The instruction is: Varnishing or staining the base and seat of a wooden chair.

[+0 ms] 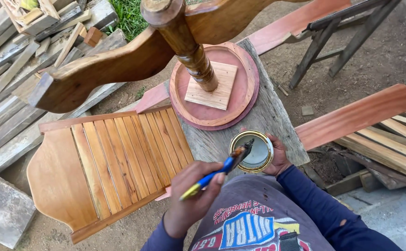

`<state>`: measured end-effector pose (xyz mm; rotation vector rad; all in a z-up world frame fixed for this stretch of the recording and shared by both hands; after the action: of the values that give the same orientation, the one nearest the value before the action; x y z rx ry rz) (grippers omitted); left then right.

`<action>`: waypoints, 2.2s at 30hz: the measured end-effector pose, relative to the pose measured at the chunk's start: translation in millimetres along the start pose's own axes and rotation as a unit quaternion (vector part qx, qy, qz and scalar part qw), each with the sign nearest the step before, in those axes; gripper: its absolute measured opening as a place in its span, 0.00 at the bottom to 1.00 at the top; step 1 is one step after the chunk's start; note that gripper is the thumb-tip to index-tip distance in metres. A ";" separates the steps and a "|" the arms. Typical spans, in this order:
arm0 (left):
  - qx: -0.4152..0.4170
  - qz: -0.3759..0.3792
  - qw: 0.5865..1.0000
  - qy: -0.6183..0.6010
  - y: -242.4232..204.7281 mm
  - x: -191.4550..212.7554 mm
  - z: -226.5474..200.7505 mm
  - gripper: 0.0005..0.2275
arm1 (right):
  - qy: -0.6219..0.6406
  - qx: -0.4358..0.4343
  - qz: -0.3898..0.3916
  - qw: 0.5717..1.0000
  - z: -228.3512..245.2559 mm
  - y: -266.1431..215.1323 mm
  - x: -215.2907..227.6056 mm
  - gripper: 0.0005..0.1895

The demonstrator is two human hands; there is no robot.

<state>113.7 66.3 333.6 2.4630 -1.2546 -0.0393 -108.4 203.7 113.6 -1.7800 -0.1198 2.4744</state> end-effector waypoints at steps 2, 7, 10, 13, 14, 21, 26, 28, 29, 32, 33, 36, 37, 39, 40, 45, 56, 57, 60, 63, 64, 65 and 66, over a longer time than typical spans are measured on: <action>-0.012 0.028 0.999 0.016 5.7 -11.3 0.2 0.07 | -0.001 -0.005 0.014 1.000 -2.8 -1.0 -2.9 0.39; -0.040 0.072 0.996 0.037 15.0 -24.5 0.6 0.08 | -0.012 0.015 -0.091 0.996 -13.7 -10.7 40.7 0.39; -0.036 0.081 0.996 0.032 12.5 -24.0 2.4 0.08 | -0.020 0.007 -0.074 0.997 -10.0 -11.9 19.7 0.40; -0.035 0.083 0.995 0.031 11.1 -23.5 3.5 0.07 | -0.025 0.015 -0.027 0.999 -9.3 -12.5 6.0 0.42; -0.035 0.082 0.996 0.031 11.8 -24.9 5.8 0.07 | -0.027 0.014 -0.027 0.999 -8.3 -11.9 3.4 0.42; -0.024 0.076 0.994 0.078 13.0 -43.1 32.1 0.08 | -0.037 -0.027 -0.007 0.999 -8.5 -8.4 -8.6 0.41; 0.036 0.083 0.991 0.098 12.3 -54.8 43.7 0.09 | -0.046 -0.033 -0.014 0.998 -12.0 -11.3 -0.9 0.40; 0.041 0.094 0.990 0.100 11.0 -58.6 49.0 0.10 | -0.035 -0.038 -0.025 0.998 -13.5 -13.6 8.5 0.40; 0.041 0.093 0.990 0.099 11.2 -59.7 49.9 0.10 | -0.036 -0.039 -0.026 0.998 -12.9 -13.8 7.3 0.40; 0.039 0.094 0.990 0.102 12.3 -62.8 53.1 0.10 | -0.046 -0.042 -0.023 0.998 -11.8 -13.2 4.9 0.41; 0.049 0.099 0.988 0.110 12.8 -64.0 54.4 0.10 | -0.049 -0.042 -0.024 0.998 -11.5 -13.2 4.6 0.40; 0.061 0.107 0.986 0.116 13.5 -65.5 56.3 0.10 | -0.054 -0.043 -0.028 0.997 -11.4 -13.1 7.3 0.40; 0.063 0.112 0.985 0.113 13.8 -65.7 56.6 0.11 | -0.056 -0.042 -0.033 0.997 -11.3 -12.8 8.8 0.40; 0.056 0.105 0.987 0.112 12.9 -65.4 57.5 0.10 | -0.055 -0.043 -0.033 0.997 -11.5 -13.6 8.1 0.40; 0.049 0.098 0.988 0.112 12.4 -65.0 58.0 0.10 | -0.054 -0.043 -0.033 0.997 -11.7 -13.7 7.8 0.40; 0.046 0.075 0.993 0.076 10.7 -48.6 45.5 0.10 | -0.061 -0.037 -0.040 0.997 -11.3 -15.0 4.4 0.40; 0.102 0.084 0.989 0.063 7.0 -44.9 59.4 0.11 | -0.062 -0.049 -0.051 0.996 -14.7 -7.2 6.9 0.39; 0.187 0.085 0.979 0.007 7.8 -41.3 57.8 0.11 | -0.071 -0.051 -0.046 0.995 -14.5 -6.6 3.2 0.39; 0.241 0.057 0.967 -0.059 -3.5 -35.1 66.7 0.12 | -0.095 -0.047 -0.063 0.992 -16.4 -7.4 -2.9 0.39; 0.194 0.006 0.974 -0.115 -18.6 -24.9 79.8 0.11 | -0.102 -0.037 -0.126 0.986 -22.9 -12.1 17.5 0.38; 0.177 -0.018 0.970 -0.164 -23.8 -20.5 83.6 0.11 | -0.094 -0.036 -0.167 0.981 -26.2 -14.6 28.7 0.37; 0.177 -0.018 0.970 -0.163 -30.0 -14.9 90.3 0.11 | -0.094 -0.035 -0.167 0.981 -28.1 -17.8 34.8 0.37; 0.180 -0.052 0.957 -0.221 -36.6 -8.8 97.2 0.11 | -0.090 -0.027 -0.201 0.975 -29.6 -20.9 41.5 0.35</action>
<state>118.2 62.0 229.6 2.9483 -1.4055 -0.4518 -92.9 229.8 67.6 -1.3756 -0.5098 2.3425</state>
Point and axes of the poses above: each hand's wrist, its own y-axis towards the middle knuckle, its own x-axis out of the back of the hand, z = x × y, the point moved 1 cm from there along y, towards the middle knuckle, and after that the axes turned 13 degrees about -y, right-handed, at the moved point
